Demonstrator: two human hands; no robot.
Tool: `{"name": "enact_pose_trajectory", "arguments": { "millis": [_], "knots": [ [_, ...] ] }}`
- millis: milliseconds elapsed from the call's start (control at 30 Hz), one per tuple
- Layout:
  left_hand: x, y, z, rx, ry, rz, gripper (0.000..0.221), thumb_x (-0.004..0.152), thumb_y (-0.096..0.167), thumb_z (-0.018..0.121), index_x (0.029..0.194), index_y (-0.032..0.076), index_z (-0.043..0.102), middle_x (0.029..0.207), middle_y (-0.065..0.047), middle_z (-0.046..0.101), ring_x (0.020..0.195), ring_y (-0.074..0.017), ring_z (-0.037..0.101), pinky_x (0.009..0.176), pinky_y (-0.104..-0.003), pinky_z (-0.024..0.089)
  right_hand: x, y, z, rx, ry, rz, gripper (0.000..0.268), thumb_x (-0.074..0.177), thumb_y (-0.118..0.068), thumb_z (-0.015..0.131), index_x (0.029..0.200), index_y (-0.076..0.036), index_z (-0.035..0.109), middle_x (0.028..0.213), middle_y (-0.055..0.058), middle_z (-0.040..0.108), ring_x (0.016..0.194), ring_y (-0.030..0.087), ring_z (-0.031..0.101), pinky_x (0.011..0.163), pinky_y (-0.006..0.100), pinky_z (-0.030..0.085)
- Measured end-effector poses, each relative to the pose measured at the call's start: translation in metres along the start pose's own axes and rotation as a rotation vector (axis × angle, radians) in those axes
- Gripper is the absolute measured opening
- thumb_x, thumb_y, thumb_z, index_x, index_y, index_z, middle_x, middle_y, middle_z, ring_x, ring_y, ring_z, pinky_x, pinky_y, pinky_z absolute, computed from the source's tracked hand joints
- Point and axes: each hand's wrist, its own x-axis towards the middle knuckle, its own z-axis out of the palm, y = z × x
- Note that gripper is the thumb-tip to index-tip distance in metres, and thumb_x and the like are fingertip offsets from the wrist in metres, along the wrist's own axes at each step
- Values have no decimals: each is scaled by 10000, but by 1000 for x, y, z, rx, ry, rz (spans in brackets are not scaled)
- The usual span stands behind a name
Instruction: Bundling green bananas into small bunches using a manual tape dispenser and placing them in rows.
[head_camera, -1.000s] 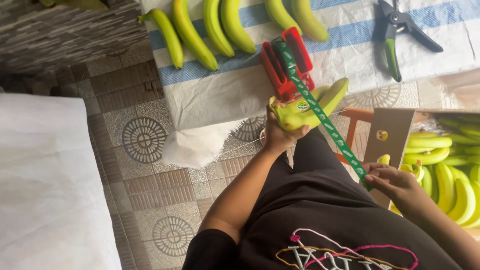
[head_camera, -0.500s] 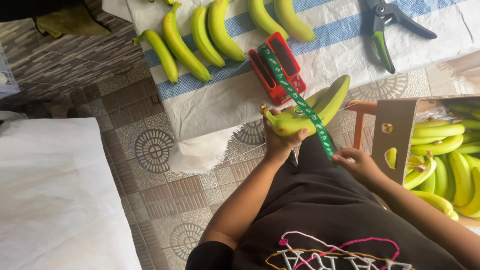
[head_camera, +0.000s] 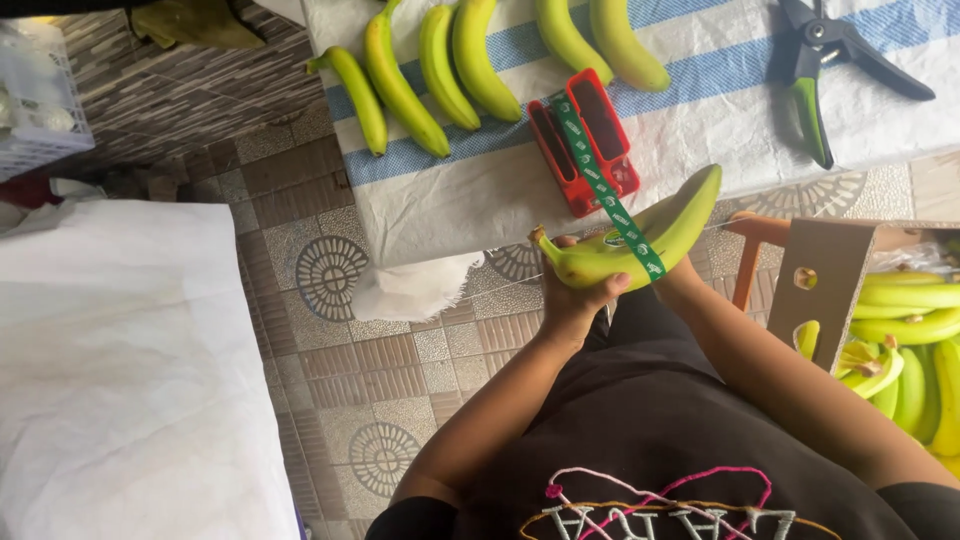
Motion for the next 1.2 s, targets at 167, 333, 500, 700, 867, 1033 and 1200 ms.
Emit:
{"name": "enact_pose_trajectory", "arguments": {
  "millis": [167,333,500,700,867,1033,1200],
  "knots": [
    [-5,17,19,-50,46,-53,841,670,169,963,1241,129,346,1136,-67,566,999,-119,582,845,-262,562,11,-16,1,162,-74,20,312,942,-388,728,983,-80,762,1046,183,729,1020,375,690,893,530,517],
    [-4,9,15,-12,65,-41,817,663,179,961,1219,119,367,1092,-54,553,991,-121,569,821,-262,533,18,-16,-5,334,-131,67,326,932,-424,721,958,-102,761,1084,178,728,1044,378,687,919,531,515],
    [-1,11,20,42,92,-30,793,632,189,980,1190,86,426,1056,-83,574,965,-151,576,795,-285,533,15,-23,-8,510,-158,120,341,923,-461,715,932,-123,760,1122,174,726,1069,380,683,945,531,514],
    [-6,12,28,56,149,-98,865,603,279,971,1242,117,411,1057,-32,500,997,-109,506,856,-269,492,5,-47,-1,708,-204,181,359,912,-504,707,902,-149,759,1168,168,724,1098,384,679,976,532,512],
    [-6,11,30,-191,69,-142,813,659,159,962,1194,159,351,1246,-74,593,1086,-108,619,898,-251,573,3,-59,2,876,-248,235,376,903,-541,700,877,-170,758,1206,164,722,1122,387,676,1002,533,511],
    [-4,6,32,-188,61,-121,769,694,150,938,1169,161,333,1157,-32,570,1058,-109,608,900,-246,587,2,-66,-2,1047,-269,285,393,894,-577,694,852,-192,757,1245,160,720,1147,389,672,1028,534,509],
    [-5,33,49,-177,62,-105,756,693,204,920,1197,166,358,1106,6,532,1061,-83,564,921,-226,545,8,-67,-6,1177,-286,330,407,887,-606,688,832,-209,757,1275,156,719,1166,392,669,1049,534,508]
  ]
}}
